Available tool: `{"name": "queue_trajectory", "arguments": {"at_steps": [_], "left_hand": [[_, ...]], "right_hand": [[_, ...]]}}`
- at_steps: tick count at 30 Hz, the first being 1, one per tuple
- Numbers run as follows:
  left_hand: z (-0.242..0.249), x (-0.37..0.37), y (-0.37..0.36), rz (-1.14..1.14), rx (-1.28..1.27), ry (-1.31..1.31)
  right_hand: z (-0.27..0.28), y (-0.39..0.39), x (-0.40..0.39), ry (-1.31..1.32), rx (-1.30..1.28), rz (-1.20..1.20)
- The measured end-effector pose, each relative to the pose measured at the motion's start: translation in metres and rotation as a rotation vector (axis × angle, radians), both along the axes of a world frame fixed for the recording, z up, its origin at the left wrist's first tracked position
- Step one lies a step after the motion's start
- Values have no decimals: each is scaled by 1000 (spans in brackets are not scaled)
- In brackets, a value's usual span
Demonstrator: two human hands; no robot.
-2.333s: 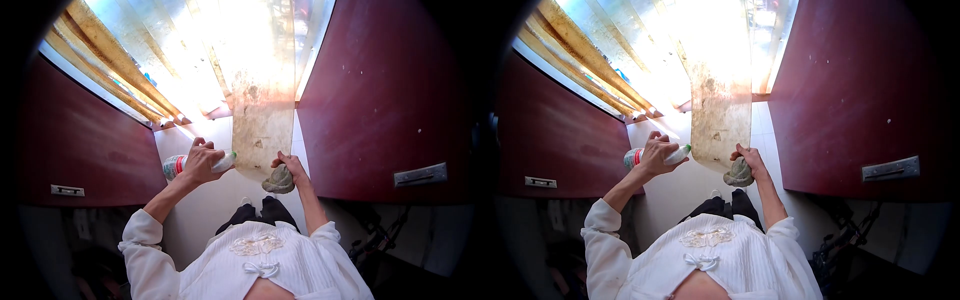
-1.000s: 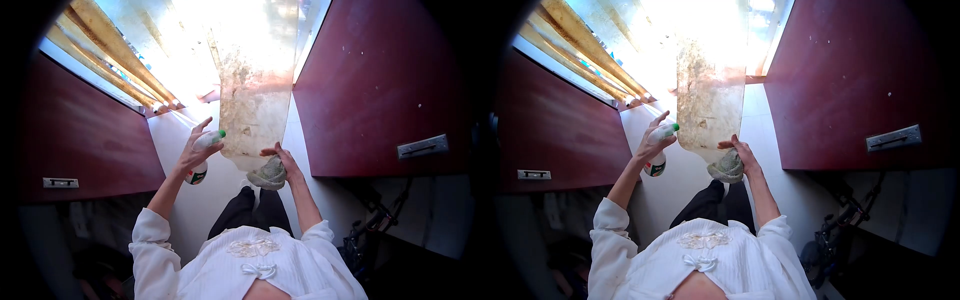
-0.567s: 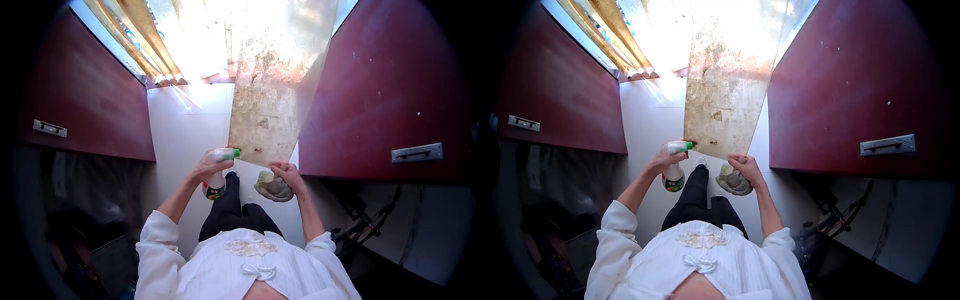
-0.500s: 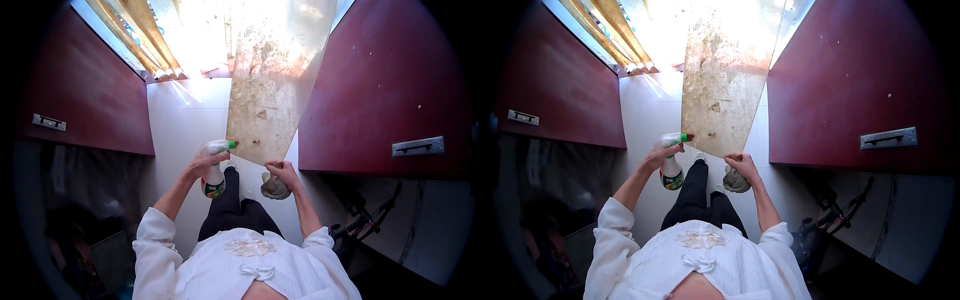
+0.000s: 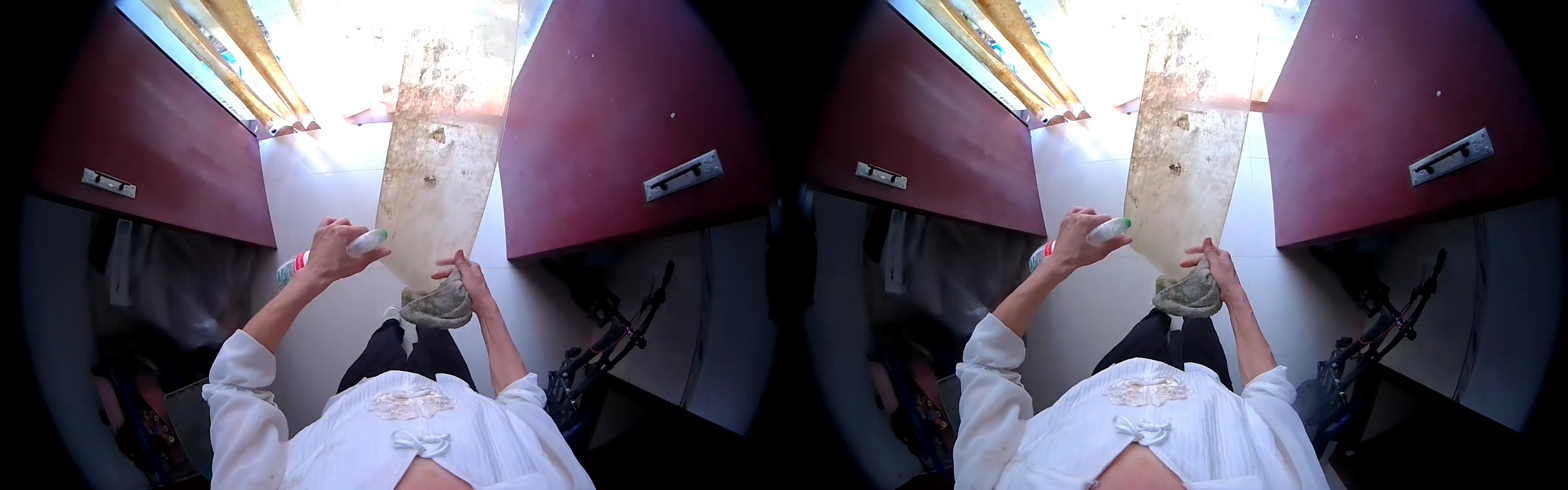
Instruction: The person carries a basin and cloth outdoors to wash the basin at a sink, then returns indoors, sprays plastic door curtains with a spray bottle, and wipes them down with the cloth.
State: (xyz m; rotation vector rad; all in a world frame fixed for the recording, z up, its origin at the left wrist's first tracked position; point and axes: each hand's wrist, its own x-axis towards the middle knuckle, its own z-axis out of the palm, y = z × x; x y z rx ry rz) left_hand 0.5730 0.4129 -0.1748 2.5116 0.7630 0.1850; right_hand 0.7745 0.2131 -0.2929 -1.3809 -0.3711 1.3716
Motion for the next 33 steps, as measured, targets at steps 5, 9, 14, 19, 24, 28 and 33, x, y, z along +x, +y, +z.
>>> {"name": "queue_trajectory", "arguments": {"at_steps": [5,9,14,19,24,28,33], "left_hand": [[33,27,-1,-142,225,62],[49,25,2,-182,252,95],[47,16,11,-182,270,-120],[73,23,-4,-239,384,-113],[68,23,-9,-271,348,-122],[53,10,-11,-327,316,-231],[42,-16,-28,-352,300,-24]], "right_hand": [[0,-16,-1,-4,-48,17],[5,-18,-13,6,-23,-22],[6,-20,-32,-46,11,-65],[9,-20,-38,-45,36,-95],[8,-19,-49,-73,33,-146],[12,-21,-56,-68,25,-156],[19,-21,-56,-72,-1,-143]]}}
